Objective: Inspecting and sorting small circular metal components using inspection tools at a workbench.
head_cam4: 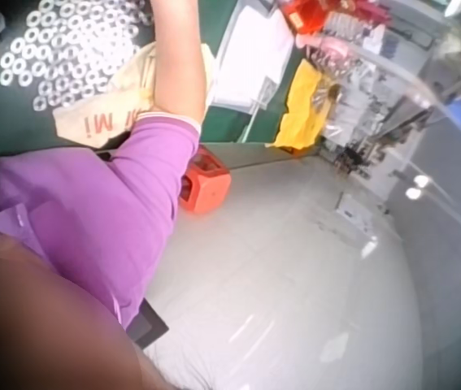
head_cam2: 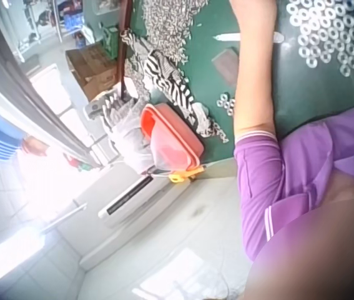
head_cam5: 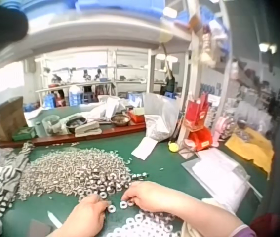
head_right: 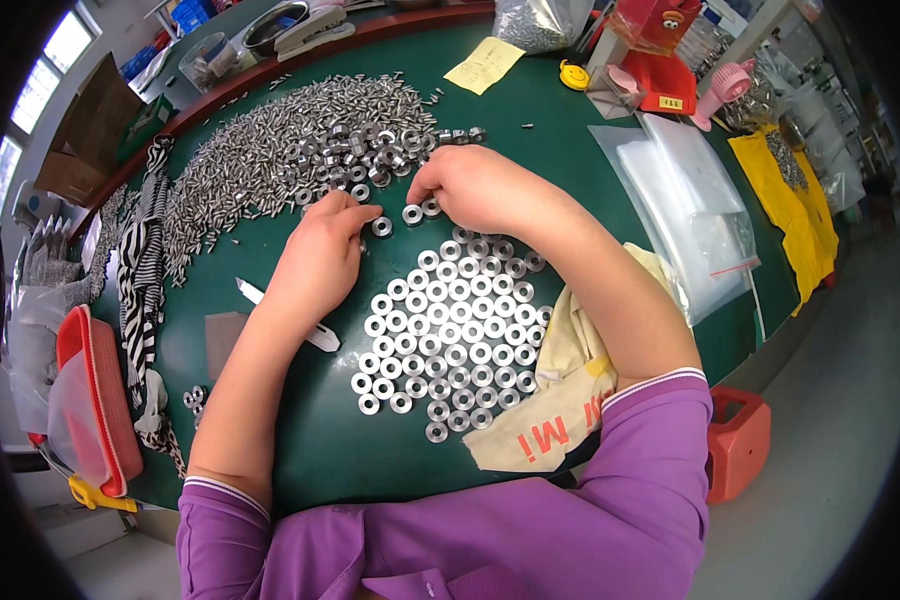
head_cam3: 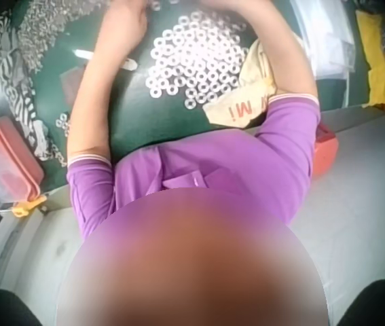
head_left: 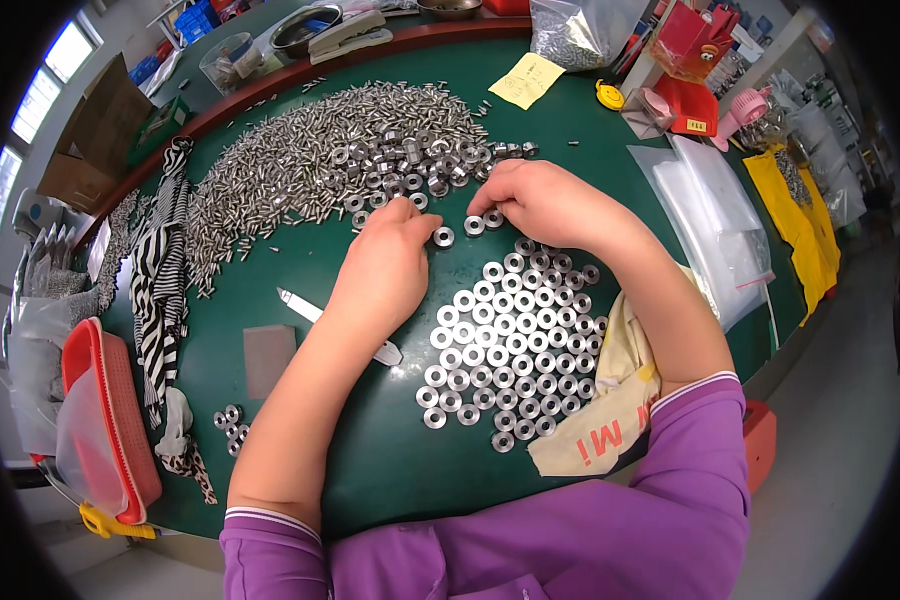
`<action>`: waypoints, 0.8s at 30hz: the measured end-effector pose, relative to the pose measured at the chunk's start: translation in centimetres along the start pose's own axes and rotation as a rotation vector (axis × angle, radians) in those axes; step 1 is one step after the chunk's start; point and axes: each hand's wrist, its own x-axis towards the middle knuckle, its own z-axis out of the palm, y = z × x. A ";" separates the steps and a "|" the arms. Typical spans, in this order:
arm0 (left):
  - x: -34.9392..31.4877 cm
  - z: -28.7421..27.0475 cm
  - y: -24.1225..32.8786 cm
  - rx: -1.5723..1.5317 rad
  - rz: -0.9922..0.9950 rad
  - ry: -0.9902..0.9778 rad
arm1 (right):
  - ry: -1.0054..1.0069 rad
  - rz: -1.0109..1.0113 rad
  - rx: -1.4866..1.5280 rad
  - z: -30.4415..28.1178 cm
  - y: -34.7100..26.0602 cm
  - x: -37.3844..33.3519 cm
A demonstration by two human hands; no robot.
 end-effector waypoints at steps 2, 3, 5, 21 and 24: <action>-0.1 -0.3 -0.1 -0.015 -0.004 -0.055 | -0.071 0.028 0.046 -0.3 -0.2 0.0; -0.2 -0.6 0.0 -0.021 -0.007 -0.083 | -0.138 0.052 0.092 -0.5 -0.3 -0.1; -0.4 -1.4 0.4 -0.027 -0.010 -0.112 | -0.103 0.055 0.140 -0.2 0.2 0.0; -0.8 -0.5 2.0 0.188 0.069 -0.102 | 0.129 0.112 -0.076 -1.8 0.6 -0.1; -1.0 -4.0 2.7 0.174 0.016 -0.007 | 0.207 0.106 -0.137 -1.6 1.7 -0.1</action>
